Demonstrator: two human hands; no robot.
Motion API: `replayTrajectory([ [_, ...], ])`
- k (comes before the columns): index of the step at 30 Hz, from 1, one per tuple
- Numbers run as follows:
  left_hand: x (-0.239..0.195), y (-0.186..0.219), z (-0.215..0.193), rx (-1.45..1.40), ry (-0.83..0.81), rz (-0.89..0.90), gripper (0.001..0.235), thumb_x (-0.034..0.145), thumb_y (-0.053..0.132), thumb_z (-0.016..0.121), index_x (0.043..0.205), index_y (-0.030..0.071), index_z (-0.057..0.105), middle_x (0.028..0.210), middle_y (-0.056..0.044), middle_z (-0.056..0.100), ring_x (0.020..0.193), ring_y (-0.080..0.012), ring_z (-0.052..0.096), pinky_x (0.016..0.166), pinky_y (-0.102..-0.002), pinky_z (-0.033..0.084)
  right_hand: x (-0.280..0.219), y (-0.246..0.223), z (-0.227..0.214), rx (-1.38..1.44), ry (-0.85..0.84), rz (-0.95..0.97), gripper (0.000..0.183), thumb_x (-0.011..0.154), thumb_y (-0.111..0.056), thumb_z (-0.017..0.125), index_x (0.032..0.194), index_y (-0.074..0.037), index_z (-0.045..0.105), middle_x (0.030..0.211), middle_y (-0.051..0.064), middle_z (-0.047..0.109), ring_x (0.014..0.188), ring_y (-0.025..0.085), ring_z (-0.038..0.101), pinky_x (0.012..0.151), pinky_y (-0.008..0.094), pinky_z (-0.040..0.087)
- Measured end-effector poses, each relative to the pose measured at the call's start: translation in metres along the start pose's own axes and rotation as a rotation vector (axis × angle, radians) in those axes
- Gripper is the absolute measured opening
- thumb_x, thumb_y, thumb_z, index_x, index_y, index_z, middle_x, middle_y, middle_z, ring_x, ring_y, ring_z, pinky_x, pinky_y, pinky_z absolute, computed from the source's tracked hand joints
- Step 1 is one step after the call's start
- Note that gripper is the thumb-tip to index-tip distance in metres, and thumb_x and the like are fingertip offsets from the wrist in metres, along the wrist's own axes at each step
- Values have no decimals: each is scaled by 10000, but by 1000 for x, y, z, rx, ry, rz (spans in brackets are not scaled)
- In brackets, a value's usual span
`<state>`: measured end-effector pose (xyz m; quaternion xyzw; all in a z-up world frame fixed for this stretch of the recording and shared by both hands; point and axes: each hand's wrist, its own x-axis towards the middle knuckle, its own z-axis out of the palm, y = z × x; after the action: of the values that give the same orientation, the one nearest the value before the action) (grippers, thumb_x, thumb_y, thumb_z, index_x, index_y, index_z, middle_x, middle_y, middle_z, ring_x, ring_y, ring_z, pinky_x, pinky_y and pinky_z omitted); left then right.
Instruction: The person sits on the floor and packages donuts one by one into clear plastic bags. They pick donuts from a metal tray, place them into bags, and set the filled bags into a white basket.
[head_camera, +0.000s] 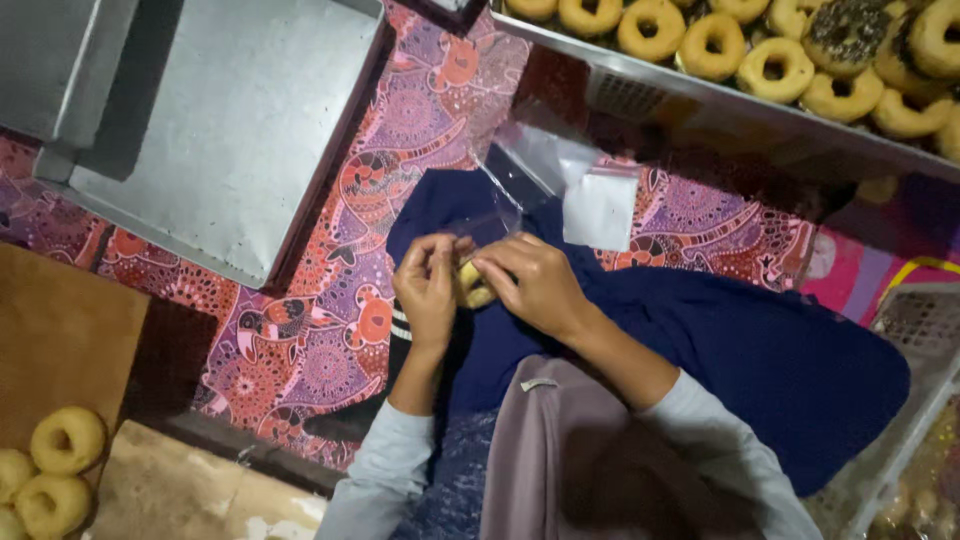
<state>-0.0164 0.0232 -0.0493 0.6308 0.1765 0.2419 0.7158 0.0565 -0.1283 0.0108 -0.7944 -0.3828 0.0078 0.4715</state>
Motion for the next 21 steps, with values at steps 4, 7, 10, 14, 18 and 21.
replayTrajectory([
  [4, -5, -8, -6, 252, 14, 66, 201, 1043, 92, 648, 1115, -72, 739, 989, -107, 768, 897, -118, 675, 821, -266, 563, 3, 10, 9, -51, 96, -317, 328, 876, -29, 713, 1204, -7, 708, 1126, 127, 747, 1013, 280, 725, 905, 365, 588],
  [7, -3, -3, -9, 240, -64, -23, 210, 1074, 90, 603, 1130, -54, 746, 959, -76, 770, 881, -79, 656, 787, -245, 541, 10, 23, 15, -129, 49, -370, 402, 875, -48, 733, 1268, 4, 662, 1085, 137, 731, 978, 289, 717, 875, 384, 589],
  [10, -10, 3, -10, 407, -141, 68, 192, 975, 77, 664, 1092, -48, 752, 912, -77, 789, 819, -105, 724, 757, -252, 579, 17, 31, 9, -69, 60, -184, 369, 889, -46, 737, 1250, -14, 667, 973, 144, 722, 870, 302, 705, 795, 403, 578],
  [14, -12, 16, -5, 255, -97, 44, 171, 1028, 65, 600, 1084, -45, 719, 1003, -92, 786, 950, -126, 760, 869, -258, 594, 34, 32, -32, 23, 291, 394, 339, 900, -13, 661, 1236, 2, 626, 939, 156, 713, 832, 290, 721, 735, 377, 576],
  [18, -3, 18, 8, 116, 12, 12, 173, 1048, 51, 586, 1108, -57, 707, 1046, -122, 772, 970, -164, 747, 896, -273, 601, 15, 25, -41, -97, 277, 282, 151, 970, -47, 713, 1105, -6, 661, 1007, 151, 743, 934, 277, 752, 817, 361, 586],
  [21, -16, 17, 12, 197, 1, 34, 194, 1030, 37, 598, 1157, -65, 703, 1089, -138, 763, 977, -183, 733, 896, -282, 592, -22, 25, -7, -39, 165, -178, 277, 928, -16, 738, 1194, -4, 662, 1102, 143, 738, 989, 285, 735, 854, 360, 601],
])
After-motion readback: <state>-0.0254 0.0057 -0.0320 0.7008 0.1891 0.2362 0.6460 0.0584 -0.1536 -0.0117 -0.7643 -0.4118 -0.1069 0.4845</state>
